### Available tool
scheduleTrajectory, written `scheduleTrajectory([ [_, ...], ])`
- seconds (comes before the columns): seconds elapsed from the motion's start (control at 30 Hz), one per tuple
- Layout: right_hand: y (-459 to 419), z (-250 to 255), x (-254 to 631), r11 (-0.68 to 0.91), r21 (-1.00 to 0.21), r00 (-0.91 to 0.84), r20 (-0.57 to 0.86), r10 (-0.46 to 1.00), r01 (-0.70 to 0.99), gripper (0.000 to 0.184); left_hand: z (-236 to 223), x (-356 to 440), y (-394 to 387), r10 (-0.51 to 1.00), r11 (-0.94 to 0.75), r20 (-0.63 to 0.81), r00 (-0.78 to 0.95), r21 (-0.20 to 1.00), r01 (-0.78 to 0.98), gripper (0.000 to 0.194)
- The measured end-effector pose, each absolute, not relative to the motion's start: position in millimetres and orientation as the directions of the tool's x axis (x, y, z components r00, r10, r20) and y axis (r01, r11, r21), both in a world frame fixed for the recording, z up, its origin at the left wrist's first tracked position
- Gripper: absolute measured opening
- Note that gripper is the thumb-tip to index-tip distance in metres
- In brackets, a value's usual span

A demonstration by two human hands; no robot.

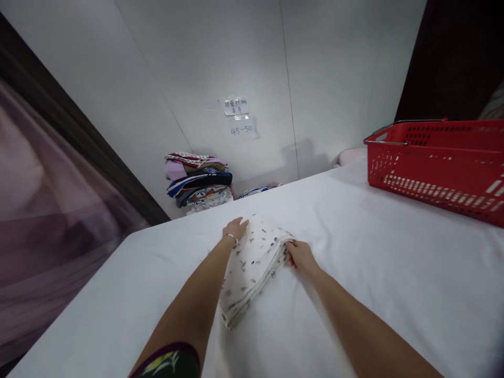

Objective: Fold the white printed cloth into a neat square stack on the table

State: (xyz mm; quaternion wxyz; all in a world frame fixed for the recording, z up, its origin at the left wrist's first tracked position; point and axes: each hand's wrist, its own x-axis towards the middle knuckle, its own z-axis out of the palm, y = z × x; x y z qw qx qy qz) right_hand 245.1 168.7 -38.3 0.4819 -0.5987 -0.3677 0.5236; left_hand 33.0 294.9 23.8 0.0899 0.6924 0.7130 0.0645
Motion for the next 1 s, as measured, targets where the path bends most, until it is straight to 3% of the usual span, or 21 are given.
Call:
scheduleTrajectory([
  [0.17,174.4,-48.4,246.0,-0.246,-0.969,0.211,-0.239,0.948,0.007,0.018,5.8,41.3,313.7,0.997,0.047,-0.071,-0.032,0.214,0.976,0.049],
  [0.4,166.3,-33.4,250.8,-0.118,-0.991,0.275,-0.130,0.953,-0.062,0.028,-4.0,44.7,317.9,0.995,0.093,-0.039,-0.087,0.213,0.973,0.043],
  [0.63,168.6,-27.8,253.3,-0.251,-0.960,0.231,-0.274,0.933,-0.125,0.024,-1.5,40.9,313.8,0.997,0.079,-0.013,-0.078,0.198,0.977,0.047],
  [0.77,170.4,-21.0,254.1,-0.348,-0.894,0.156,-0.401,0.903,-0.282,0.018,8.6,57.8,309.6,0.997,-0.048,0.073,0.034,0.188,0.981,0.048],
  [0.87,172.0,-20.5,253.5,-0.347,-0.882,0.179,-0.416,0.892,-0.320,0.020,9.0,82.6,303.8,0.959,-0.274,0.121,0.256,0.171,0.946,0.050],
  [1.0,175.9,-27.9,253.8,-0.279,-0.910,0.225,-0.354,0.908,-0.306,0.016,-3.4,106.4,297.3,0.908,-0.410,-0.003,0.419,0.192,0.891,0.048],
])
